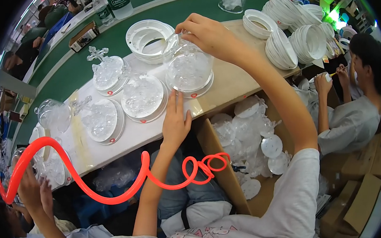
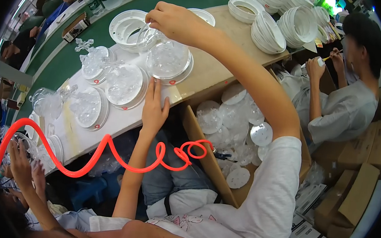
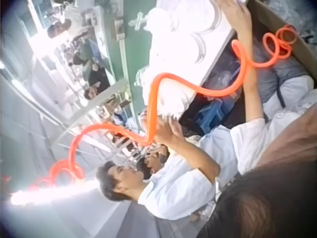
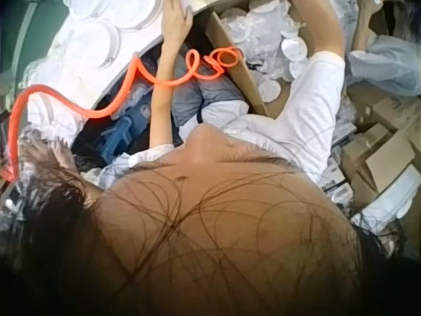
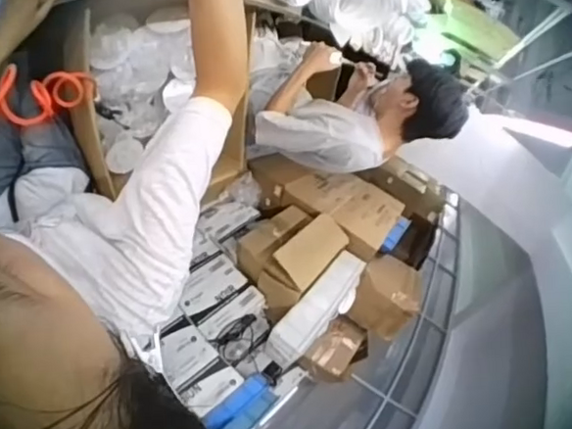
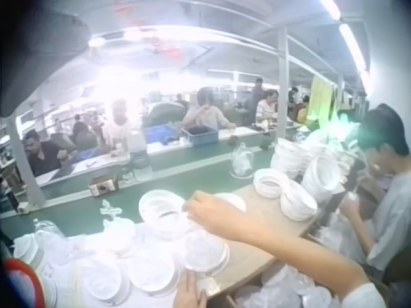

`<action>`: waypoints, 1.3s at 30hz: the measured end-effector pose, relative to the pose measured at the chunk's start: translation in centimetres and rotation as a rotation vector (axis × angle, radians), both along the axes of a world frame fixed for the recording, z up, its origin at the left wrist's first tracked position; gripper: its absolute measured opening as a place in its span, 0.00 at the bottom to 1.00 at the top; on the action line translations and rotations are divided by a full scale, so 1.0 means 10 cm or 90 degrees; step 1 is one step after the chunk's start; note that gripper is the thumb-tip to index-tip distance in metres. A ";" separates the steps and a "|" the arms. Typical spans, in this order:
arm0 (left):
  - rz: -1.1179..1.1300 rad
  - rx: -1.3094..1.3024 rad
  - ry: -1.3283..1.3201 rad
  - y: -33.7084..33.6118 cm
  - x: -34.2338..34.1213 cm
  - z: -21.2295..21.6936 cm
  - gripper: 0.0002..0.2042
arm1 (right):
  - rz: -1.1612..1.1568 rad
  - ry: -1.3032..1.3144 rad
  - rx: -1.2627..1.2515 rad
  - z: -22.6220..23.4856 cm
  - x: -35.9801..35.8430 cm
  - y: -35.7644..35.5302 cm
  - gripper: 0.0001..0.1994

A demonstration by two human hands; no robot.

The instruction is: Assembling decorative glass dome lights by placing internal components on bases and covering them with glass lids on a factory assembly line.

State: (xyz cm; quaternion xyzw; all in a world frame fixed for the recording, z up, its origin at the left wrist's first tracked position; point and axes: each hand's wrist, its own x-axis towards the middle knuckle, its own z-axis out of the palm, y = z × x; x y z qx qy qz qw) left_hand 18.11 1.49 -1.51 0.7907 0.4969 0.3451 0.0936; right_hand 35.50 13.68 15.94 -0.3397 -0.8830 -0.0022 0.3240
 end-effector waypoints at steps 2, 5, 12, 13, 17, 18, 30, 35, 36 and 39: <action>-0.004 -0.005 0.003 0.00 0.01 0.02 0.29 | 0.004 -0.001 0.015 -0.02 0.02 0.03 0.09; -0.008 -0.011 0.002 0.00 0.02 0.03 0.30 | 0.007 -0.004 0.030 -0.04 0.04 0.04 0.09; -0.010 0.002 0.004 -0.01 0.00 0.06 0.30 | -0.025 -0.011 0.028 -0.01 -0.01 -0.03 0.09; -0.011 0.003 0.003 -0.01 0.01 0.06 0.31 | -0.027 -0.011 0.027 0.00 -0.01 -0.03 0.09; -0.013 -0.009 -0.007 -0.01 0.03 0.06 0.31 | -0.018 -0.036 0.055 -0.01 0.01 -0.03 0.08; -0.014 -0.008 -0.007 -0.01 0.02 0.07 0.31 | -0.009 -0.046 0.073 -0.01 0.01 -0.03 0.08; -0.012 -0.008 -0.002 0.00 0.01 0.07 0.31 | -0.129 -0.109 0.114 -0.06 -0.10 -0.04 0.07; -0.010 -0.005 -0.020 0.00 0.02 0.07 0.31 | -0.125 -0.125 0.154 -0.06 -0.10 -0.05 0.07; -0.013 -0.006 -0.013 -0.01 0.01 0.08 0.31 | -0.121 -0.124 0.162 -0.07 -0.10 -0.03 0.07; -0.019 -0.011 -0.003 -0.02 0.01 0.10 0.32 | -0.129 -0.091 0.151 -0.09 -0.08 0.00 0.07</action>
